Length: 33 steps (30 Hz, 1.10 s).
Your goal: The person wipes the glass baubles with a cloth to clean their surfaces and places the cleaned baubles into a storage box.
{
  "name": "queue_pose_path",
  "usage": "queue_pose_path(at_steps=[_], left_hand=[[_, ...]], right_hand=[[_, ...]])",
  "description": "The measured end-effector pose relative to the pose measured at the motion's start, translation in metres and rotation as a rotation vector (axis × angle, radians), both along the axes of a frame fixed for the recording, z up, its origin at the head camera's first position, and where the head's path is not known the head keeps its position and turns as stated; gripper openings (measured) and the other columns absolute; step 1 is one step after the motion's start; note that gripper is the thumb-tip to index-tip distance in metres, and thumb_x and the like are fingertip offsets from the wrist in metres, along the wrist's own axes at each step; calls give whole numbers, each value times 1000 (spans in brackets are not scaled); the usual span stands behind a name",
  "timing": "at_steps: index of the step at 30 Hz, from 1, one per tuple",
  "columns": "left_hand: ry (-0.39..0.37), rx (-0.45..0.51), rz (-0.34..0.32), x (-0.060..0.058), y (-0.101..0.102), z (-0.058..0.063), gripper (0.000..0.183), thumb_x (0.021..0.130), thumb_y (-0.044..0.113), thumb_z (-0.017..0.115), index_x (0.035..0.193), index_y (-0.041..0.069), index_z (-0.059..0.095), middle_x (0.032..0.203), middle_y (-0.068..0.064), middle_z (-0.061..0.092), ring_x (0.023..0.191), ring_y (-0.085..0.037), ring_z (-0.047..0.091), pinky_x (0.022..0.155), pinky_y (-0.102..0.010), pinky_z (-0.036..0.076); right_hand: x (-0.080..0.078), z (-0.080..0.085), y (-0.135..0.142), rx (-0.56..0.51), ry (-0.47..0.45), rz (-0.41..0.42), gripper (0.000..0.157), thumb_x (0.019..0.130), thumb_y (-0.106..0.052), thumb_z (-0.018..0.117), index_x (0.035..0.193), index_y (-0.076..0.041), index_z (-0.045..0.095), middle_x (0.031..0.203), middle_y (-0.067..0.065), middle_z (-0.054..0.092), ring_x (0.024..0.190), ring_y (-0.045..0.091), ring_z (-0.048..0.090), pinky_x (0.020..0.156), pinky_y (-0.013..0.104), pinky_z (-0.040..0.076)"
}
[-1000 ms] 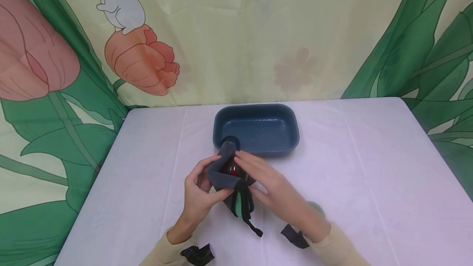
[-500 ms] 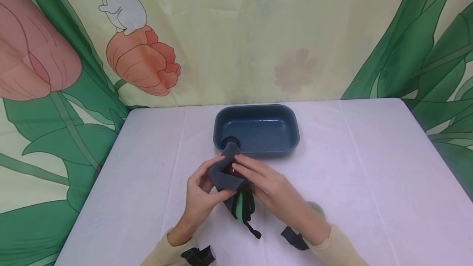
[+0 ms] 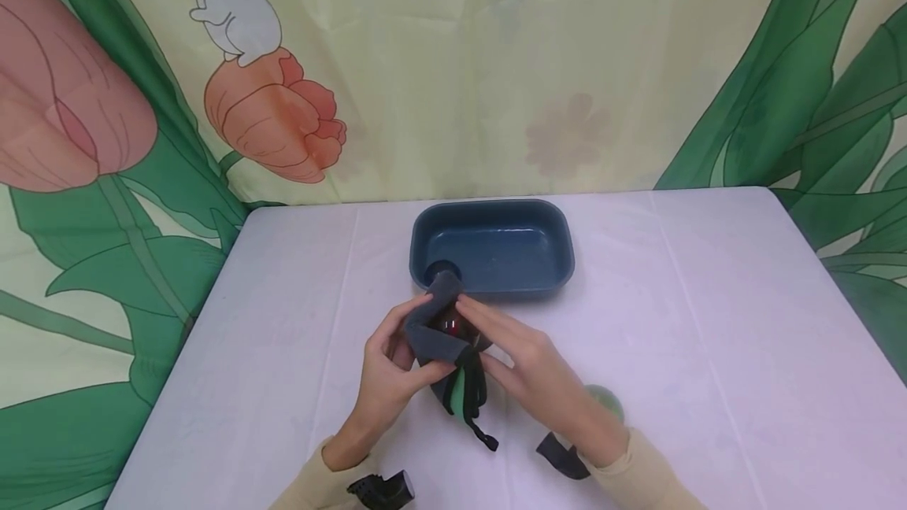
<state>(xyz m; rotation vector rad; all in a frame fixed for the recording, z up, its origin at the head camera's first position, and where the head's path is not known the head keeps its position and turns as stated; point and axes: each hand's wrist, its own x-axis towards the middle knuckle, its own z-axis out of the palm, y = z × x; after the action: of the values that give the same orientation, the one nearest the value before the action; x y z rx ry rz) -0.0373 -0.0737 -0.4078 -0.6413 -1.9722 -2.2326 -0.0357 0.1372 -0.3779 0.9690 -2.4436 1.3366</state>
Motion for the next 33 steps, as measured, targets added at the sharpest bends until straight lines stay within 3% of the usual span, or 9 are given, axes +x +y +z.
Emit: queue_pose_path(at_steps=[11, 22, 30, 33], left_hand=[[-15, 32, -62, -3, 1, 0, 81, 83, 13, 81, 150, 9, 37, 147, -17, 49, 134, -26, 50, 107, -32, 45], [-70, 17, -112, -3, 4, 2, 78, 83, 12, 81, 150, 13, 40, 146, -13, 46, 130, -25, 51, 106, -33, 46], [-19, 2, -60, -2, 1, 6, 81, 78, 1, 82, 148, 7, 41, 139, -20, 52, 126, -23, 57, 103, -33, 48], [-6, 4, -54, -2, 1, 7, 80, 78, 3, 83, 147, 5, 43, 138, -22, 53, 125, -24, 58, 103, -34, 48]], right_hand=[[-2, 0, 1, -50, 67, 41, 86, 68, 25, 74, 144, -6, 50, 146, 11, 53, 138, 9, 46, 105, 15, 39], [0, -1, 3, -77, 78, 57, 81, 67, 25, 75, 140, -4, 55, 142, 12, 57, 135, 8, 48, 103, 16, 42], [-4, -1, 6, -44, 50, 110, 76, 72, 18, 76, 141, -7, 55, 146, 9, 54, 135, 14, 49, 103, 18, 44], [-5, 0, 8, -35, 99, 122, 73, 75, 14, 74, 142, -6, 54, 148, 9, 52, 137, 16, 48, 104, 18, 42]])
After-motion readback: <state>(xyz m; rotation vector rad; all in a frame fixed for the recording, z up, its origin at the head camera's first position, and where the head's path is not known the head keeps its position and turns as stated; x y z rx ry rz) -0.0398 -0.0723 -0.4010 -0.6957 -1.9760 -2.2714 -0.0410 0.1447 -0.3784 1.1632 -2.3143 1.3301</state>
